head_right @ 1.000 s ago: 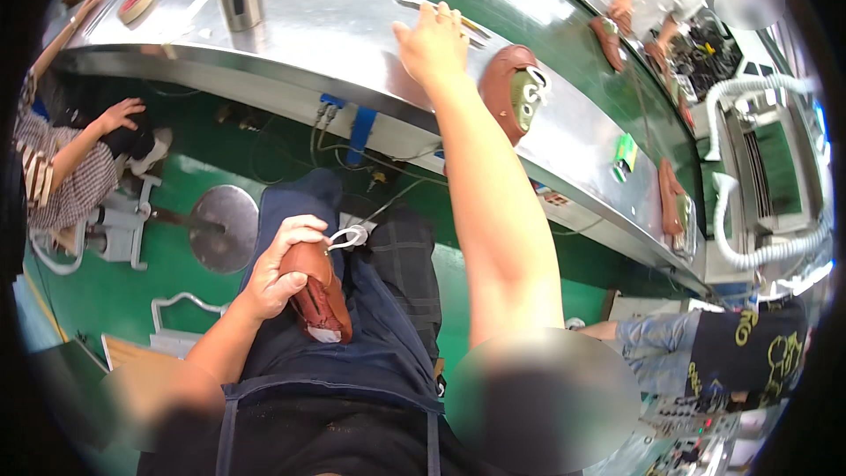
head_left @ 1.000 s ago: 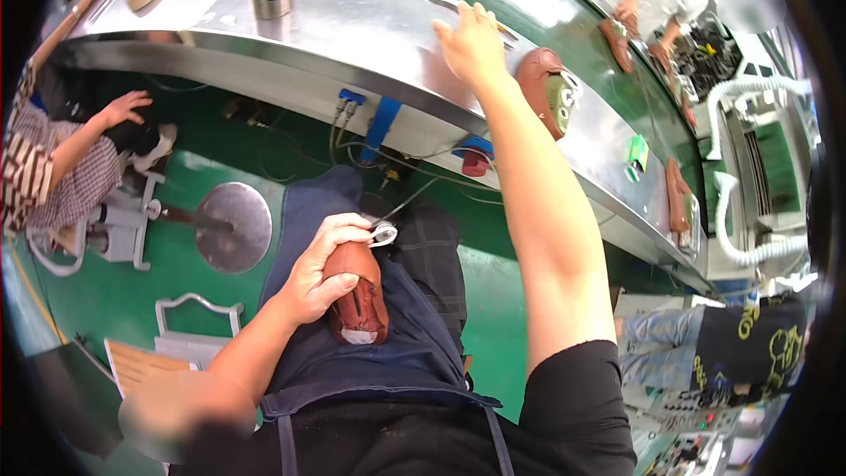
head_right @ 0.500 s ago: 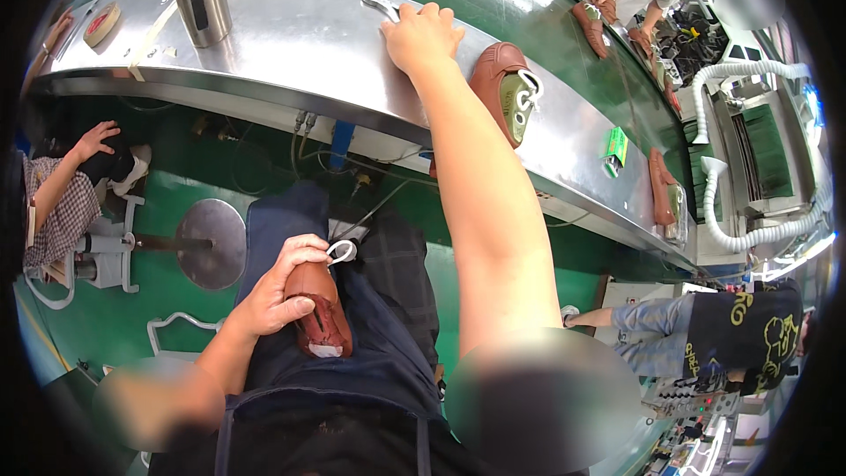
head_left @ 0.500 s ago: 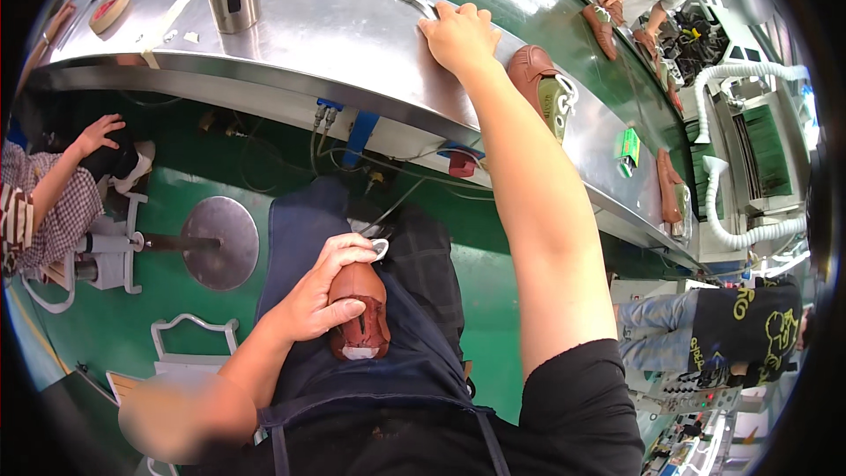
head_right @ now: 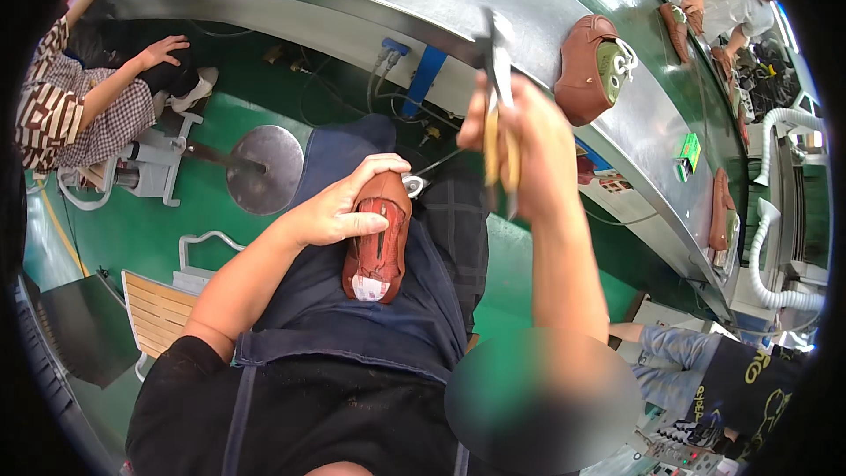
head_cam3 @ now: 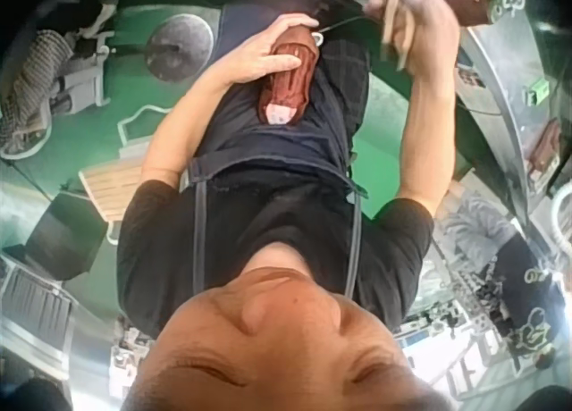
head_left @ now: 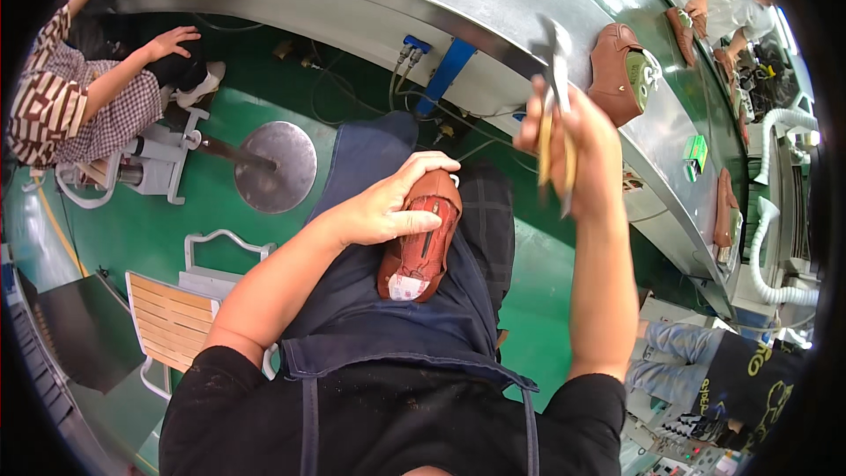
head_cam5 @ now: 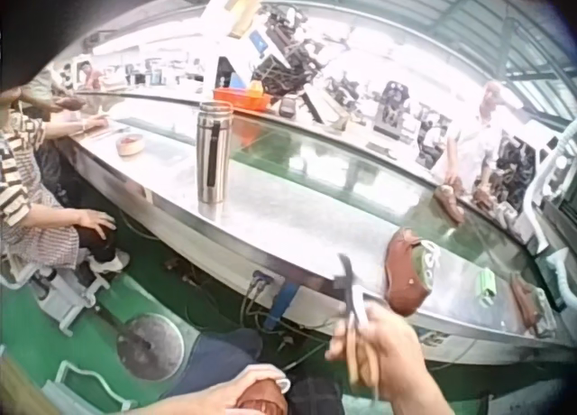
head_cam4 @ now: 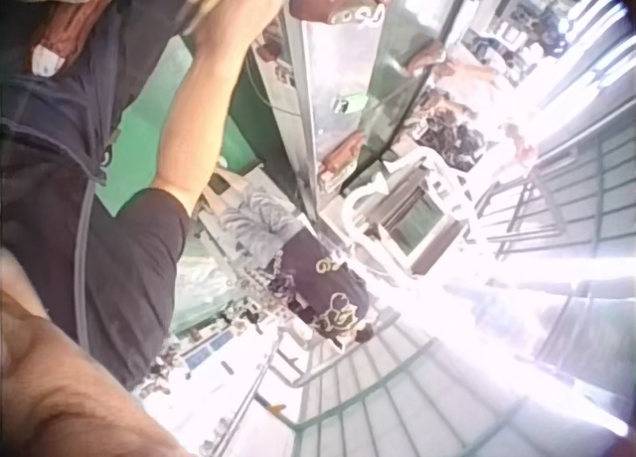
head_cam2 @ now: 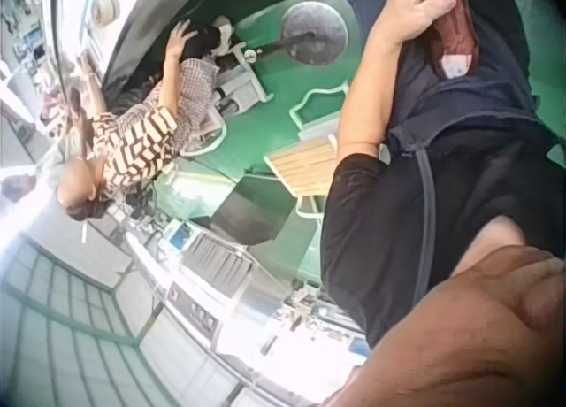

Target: Using a specialized tool to press or adjust the leather upper onto the shoe last during footwear assembly.

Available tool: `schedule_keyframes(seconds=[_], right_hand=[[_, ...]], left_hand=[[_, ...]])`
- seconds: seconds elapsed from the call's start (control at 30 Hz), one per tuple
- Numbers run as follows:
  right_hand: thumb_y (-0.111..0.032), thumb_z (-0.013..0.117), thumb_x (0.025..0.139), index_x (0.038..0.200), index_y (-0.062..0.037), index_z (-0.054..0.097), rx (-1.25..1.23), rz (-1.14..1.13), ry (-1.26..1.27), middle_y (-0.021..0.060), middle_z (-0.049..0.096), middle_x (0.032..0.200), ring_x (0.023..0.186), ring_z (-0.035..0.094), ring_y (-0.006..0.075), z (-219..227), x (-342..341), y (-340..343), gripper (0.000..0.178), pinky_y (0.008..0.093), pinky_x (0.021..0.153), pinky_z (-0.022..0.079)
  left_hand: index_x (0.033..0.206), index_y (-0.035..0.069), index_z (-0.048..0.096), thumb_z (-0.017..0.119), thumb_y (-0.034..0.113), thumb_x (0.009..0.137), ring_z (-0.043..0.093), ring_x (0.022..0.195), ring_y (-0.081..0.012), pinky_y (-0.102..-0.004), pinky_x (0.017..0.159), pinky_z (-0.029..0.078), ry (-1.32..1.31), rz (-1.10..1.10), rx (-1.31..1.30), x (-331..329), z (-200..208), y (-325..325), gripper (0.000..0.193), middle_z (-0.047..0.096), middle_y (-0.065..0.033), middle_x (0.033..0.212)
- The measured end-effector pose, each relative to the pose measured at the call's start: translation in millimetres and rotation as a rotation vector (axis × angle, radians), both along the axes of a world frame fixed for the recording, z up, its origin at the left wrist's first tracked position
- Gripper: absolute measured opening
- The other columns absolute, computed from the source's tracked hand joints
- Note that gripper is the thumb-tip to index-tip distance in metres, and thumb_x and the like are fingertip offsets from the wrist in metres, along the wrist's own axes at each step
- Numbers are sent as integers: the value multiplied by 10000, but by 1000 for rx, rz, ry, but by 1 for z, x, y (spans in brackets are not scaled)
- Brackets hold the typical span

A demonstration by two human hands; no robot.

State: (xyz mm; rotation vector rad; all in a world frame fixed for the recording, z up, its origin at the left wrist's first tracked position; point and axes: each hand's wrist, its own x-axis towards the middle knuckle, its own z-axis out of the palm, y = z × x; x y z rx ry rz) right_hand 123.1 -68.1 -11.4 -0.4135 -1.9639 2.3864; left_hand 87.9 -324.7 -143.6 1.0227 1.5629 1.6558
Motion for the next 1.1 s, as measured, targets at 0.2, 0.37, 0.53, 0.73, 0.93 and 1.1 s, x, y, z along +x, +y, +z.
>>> schedule_keyframes(seconds=[0.2,0.37,0.53,0.73,0.93,1.1], right_hand=[[-191,587,1062,1443,-6,415,-218,278,-276,120,680,1011,866,699,226,-34,142,-25,457,378,810,591],[-133,580,1057,1512,18,381,-377,334,-214,206,640,1366,1328,608,314,-54,174,-40,519,444,1129,482],[-144,579,1059,1401,13,490,-502,332,-262,197,651,1325,1309,619,322,-59,178,-36,387,453,1118,496],[-193,558,1087,1099,-10,538,-268,297,-349,64,638,911,819,673,190,-42,177,-38,185,335,773,572],[-179,545,1100,986,6,489,126,188,-321,47,588,764,634,569,118,-56,183,-60,224,306,584,503],[-189,559,1093,1006,23,496,301,147,-241,77,621,761,647,613,154,-72,188,-70,237,334,608,521]], left_hand=[[1535,136,401,773,330,921,515,1326,-260,-407,1139,410,-102,-30,9,16,5,11,744,461,-125,1441],[1525,135,414,736,311,948,514,1326,-267,-405,1140,405,-57,-94,0,26,13,30,684,459,-129,1437],[1491,130,458,663,297,995,511,1330,-264,-393,1147,389,-21,-86,15,36,21,42,562,460,-119,1424],[1478,129,472,637,308,1015,507,1320,-257,-393,1150,380,-2,-91,20,42,20,43,523,468,-115,1394],[1445,99,508,638,303,1000,445,1366,-283,-404,1188,316,38,-115,66,43,10,45,506,473,-124,1411],[1431,73,521,650,292,969,427,1371,-309,-415,1200,296,69,-126,82,43,8,47,527,481,-140,1422]])
